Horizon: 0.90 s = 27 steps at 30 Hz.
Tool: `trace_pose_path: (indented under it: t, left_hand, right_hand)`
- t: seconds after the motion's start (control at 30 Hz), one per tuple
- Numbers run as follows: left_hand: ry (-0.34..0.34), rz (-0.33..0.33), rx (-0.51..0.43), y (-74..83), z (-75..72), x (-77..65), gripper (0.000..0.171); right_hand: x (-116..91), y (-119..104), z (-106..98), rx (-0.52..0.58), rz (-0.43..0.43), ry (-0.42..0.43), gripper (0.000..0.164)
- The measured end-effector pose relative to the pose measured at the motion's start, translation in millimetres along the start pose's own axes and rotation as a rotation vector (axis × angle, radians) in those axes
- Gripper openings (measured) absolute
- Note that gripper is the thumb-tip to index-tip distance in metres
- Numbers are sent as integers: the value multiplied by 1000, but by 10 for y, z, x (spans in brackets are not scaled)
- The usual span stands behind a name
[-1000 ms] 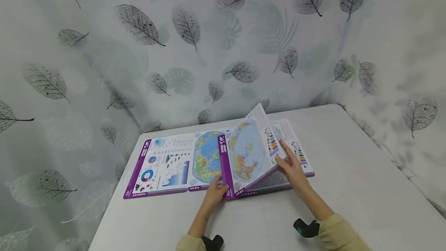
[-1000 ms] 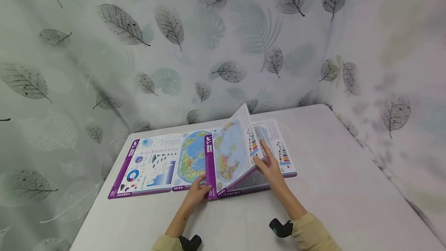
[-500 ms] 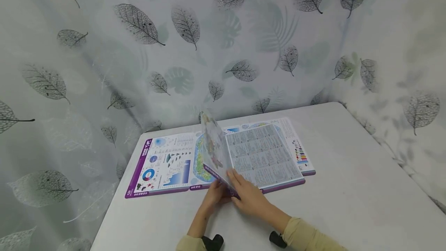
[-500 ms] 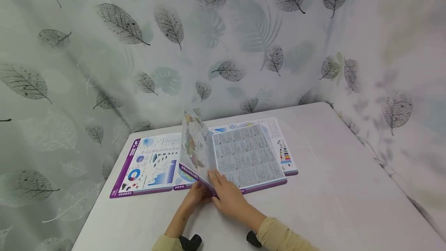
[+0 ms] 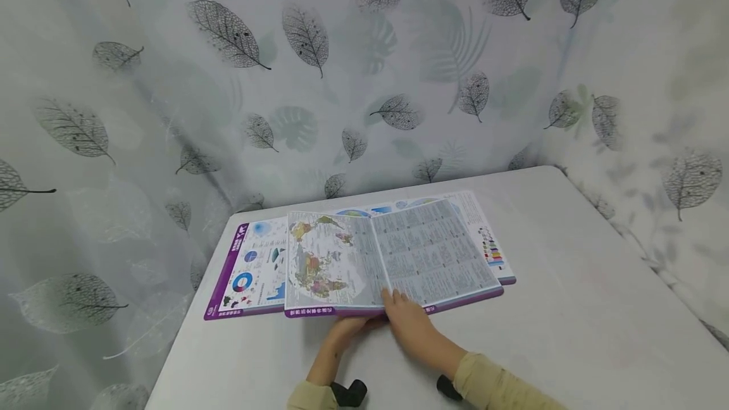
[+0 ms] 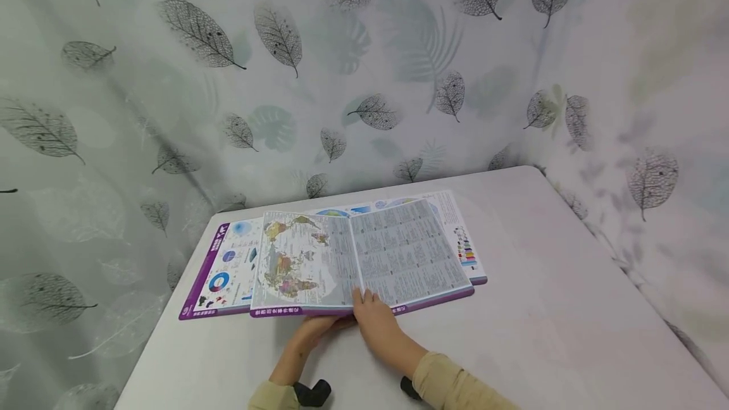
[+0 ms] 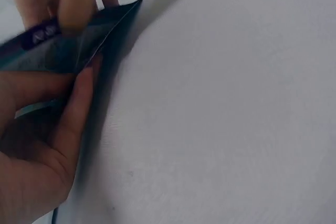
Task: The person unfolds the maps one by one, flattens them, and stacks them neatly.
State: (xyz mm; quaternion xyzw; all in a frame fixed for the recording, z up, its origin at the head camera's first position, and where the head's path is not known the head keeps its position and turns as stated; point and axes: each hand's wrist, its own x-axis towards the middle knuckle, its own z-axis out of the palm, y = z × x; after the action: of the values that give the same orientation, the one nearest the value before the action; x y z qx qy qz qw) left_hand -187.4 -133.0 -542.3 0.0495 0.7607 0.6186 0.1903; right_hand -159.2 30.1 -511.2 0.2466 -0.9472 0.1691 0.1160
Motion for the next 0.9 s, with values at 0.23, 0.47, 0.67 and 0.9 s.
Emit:
trace_pose_path:
  t: [0.23,0.47,0.67,0.9]
  left_hand:
    - [23,49,-139,460,-62,-154,65]
    - [71,44,-91,521,-283,-152,54]
    - [183,12,-90,506,-527,-171,51]
    - [330,65,-41,523,-904,-358,43]
  right_hand:
    - [128,152,-420,228,67,124,42]
    - [159,421,-1014,475,248,365,13]
    - [61,725,-1399,643,403,550,29]
    - [-82,1021,-1539,838,572,585,27]
